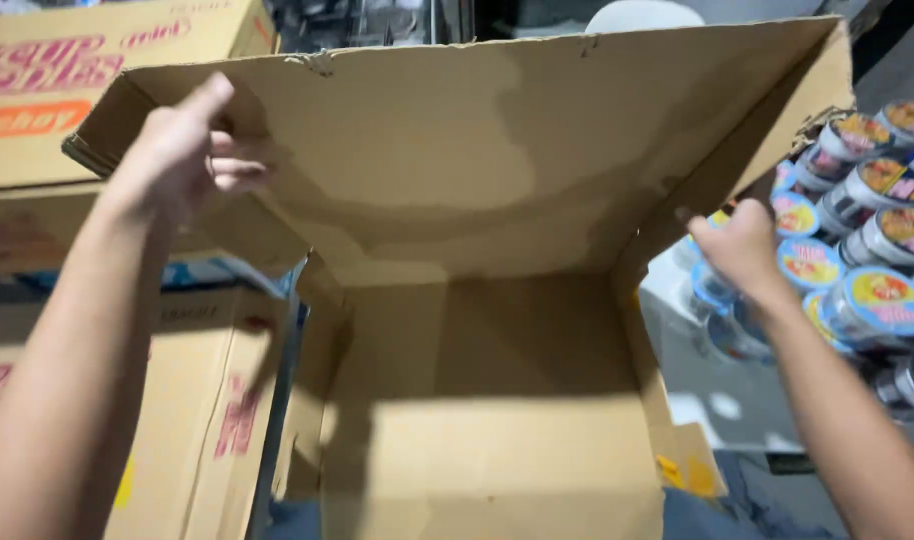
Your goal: Packing cups of noodles into cardboard boxes.
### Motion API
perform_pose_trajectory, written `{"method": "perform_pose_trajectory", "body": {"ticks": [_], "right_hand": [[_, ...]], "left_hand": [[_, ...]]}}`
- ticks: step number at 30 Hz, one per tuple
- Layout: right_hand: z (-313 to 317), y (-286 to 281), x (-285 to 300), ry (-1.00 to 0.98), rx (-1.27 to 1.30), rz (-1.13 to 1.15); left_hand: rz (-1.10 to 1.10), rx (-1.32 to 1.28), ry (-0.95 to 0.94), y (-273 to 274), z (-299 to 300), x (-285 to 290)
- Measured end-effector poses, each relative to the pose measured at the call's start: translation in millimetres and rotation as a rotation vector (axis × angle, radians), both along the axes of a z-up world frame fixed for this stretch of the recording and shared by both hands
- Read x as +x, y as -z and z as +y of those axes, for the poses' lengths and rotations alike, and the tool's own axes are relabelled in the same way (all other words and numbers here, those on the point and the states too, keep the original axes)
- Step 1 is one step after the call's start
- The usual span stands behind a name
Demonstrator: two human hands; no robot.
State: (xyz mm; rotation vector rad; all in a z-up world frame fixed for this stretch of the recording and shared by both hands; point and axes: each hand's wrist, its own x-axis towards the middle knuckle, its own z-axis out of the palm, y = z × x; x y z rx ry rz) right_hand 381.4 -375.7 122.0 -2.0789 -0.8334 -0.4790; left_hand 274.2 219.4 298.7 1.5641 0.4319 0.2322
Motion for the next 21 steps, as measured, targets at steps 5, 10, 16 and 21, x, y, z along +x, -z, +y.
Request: {"method": "perform_pose_trajectory", "body": {"ticks": [5, 10, 16, 21], "right_hand": [[-4.9, 63.4, 90.0, 0.621, -0.010, -0.071], [-1.7, 36.3, 134.9, 0.645, -0.025, 0.007], [-11.9, 38.5, 173.0, 0.465, 0.002, -0.166], [-20.7, 57.3, 221.2, 0.400, 0.008, -0.173]], "left_hand": [[0.041, 0.188, 0.018, 32.1, 2.7, 29.5], [0.092, 0.619, -0.034, 69.3, -3.5, 50.3], [0.109, 0.944, 0.004, 129.7, 8.8, 61.0], [0.182, 1.041, 0.032, 176.2, 8.6, 43.5]]}}
